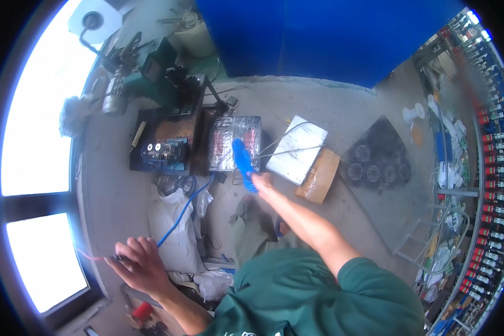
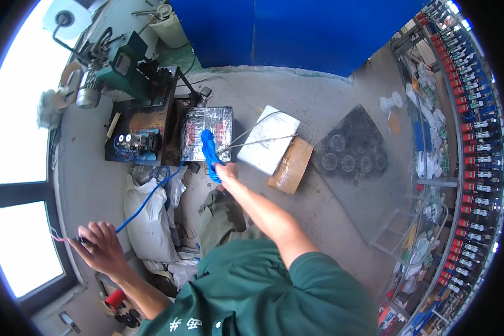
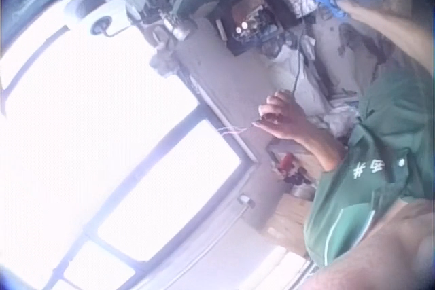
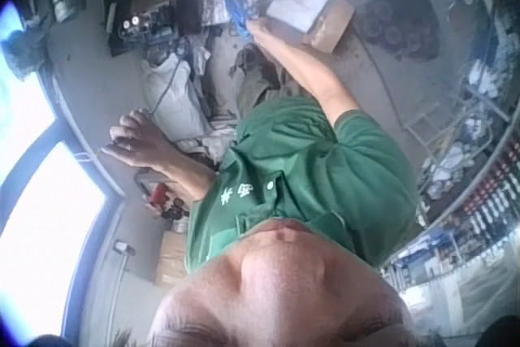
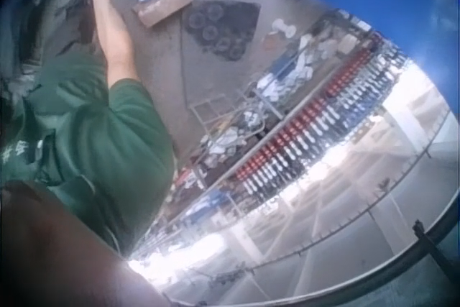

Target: The person collects a blue cable and a small circular component, then uses a wrench and a screwdriver to assemble the component by hand.

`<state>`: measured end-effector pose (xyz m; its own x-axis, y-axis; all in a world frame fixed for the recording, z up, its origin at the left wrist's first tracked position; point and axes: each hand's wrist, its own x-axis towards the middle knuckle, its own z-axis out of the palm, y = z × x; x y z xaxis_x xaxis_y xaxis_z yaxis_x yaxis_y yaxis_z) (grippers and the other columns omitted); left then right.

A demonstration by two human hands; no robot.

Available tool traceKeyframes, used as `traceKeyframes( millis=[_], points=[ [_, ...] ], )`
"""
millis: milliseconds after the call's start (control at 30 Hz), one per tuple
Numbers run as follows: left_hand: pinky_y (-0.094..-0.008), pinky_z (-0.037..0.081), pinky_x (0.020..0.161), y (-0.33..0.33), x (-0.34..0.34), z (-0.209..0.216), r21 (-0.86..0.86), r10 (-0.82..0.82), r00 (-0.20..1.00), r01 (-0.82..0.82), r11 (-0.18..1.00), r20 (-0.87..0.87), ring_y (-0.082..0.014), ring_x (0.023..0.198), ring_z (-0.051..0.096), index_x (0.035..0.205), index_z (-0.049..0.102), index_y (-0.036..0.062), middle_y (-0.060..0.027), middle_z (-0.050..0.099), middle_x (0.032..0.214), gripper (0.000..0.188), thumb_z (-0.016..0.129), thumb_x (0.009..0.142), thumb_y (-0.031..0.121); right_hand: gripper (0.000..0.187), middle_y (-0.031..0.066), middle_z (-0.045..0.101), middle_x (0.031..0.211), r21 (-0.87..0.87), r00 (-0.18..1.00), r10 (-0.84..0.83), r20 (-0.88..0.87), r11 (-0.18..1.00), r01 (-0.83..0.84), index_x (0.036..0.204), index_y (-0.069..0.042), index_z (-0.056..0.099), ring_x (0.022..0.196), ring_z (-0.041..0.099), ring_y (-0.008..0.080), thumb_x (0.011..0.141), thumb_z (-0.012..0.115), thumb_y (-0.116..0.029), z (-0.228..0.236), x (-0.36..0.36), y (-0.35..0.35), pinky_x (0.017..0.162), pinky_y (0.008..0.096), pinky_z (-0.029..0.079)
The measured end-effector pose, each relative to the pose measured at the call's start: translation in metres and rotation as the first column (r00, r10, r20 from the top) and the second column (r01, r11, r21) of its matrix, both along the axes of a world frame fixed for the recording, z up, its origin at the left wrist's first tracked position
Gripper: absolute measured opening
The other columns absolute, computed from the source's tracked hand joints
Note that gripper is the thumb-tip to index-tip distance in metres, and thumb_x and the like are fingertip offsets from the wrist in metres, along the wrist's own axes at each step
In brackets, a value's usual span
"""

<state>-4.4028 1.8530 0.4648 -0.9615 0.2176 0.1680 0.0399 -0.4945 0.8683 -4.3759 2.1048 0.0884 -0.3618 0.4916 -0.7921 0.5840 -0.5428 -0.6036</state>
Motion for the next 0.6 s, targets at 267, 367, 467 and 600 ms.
traceKeyframes(
  millis=[267,367,467,600],
  points=[
    [-0.0233,0.029,0.055,0.109,-0.111,-0.204,-0.496,0.048,0.918,0.168,0.852,0.393,-0.0070,0.060,0.039,0.082,0.054,0.0069,0.0031,0.044,0.068,0.026,0.055,0.104,0.021,0.050,0.0187,0.072,0.112,0.338,0.771,0.631,0.080,0.711,-0.617,0.118,-0.005,0.069,0.108,0.068,0.0350,0.087,0.069,-0.045,-0.134,-0.076,0.004,0.094,0.0468,0.053],
    [-0.0214,0.029,0.058,0.150,-0.151,-0.307,-0.608,0.025,0.906,0.263,0.749,0.423,-0.0030,0.066,0.039,0.085,0.059,0.0050,0.0064,0.046,0.069,0.024,0.061,0.102,0.022,0.049,0.0199,0.072,0.113,0.282,0.729,0.635,0.255,0.673,-0.684,0.117,-0.007,0.071,0.110,0.067,0.0351,0.086,0.069,-0.045,-0.197,-0.037,0.047,0.096,0.0459,0.052],
    [-0.0251,0.042,0.067,0.178,-0.190,-0.432,-0.745,-0.150,0.909,0.407,0.529,0.390,-0.0086,0.076,0.053,0.089,0.066,-0.0034,-0.0020,0.063,0.079,0.028,0.062,0.101,0.022,0.049,0.0202,0.072,0.110,0.085,0.738,0.483,0.471,0.808,-0.583,0.110,-0.007,0.074,0.108,0.068,0.0365,0.084,0.067,-0.048,-0.239,0.007,0.126,0.095,0.0451,0.053],
    [-0.0437,0.051,0.081,0.250,-0.225,-0.574,-0.938,-0.261,0.943,0.266,0.223,0.206,-0.0436,0.088,0.067,0.109,0.061,-0.0086,-0.0251,0.071,0.091,0.034,0.063,0.097,0.023,0.040,0.0209,0.072,0.109,0.208,0.713,0.369,0.596,0.787,-0.581,0.107,-0.004,0.071,0.104,0.068,0.0350,0.090,0.066,-0.040,-0.259,0.072,0.226,0.089,0.0454,0.053]
  ],
)
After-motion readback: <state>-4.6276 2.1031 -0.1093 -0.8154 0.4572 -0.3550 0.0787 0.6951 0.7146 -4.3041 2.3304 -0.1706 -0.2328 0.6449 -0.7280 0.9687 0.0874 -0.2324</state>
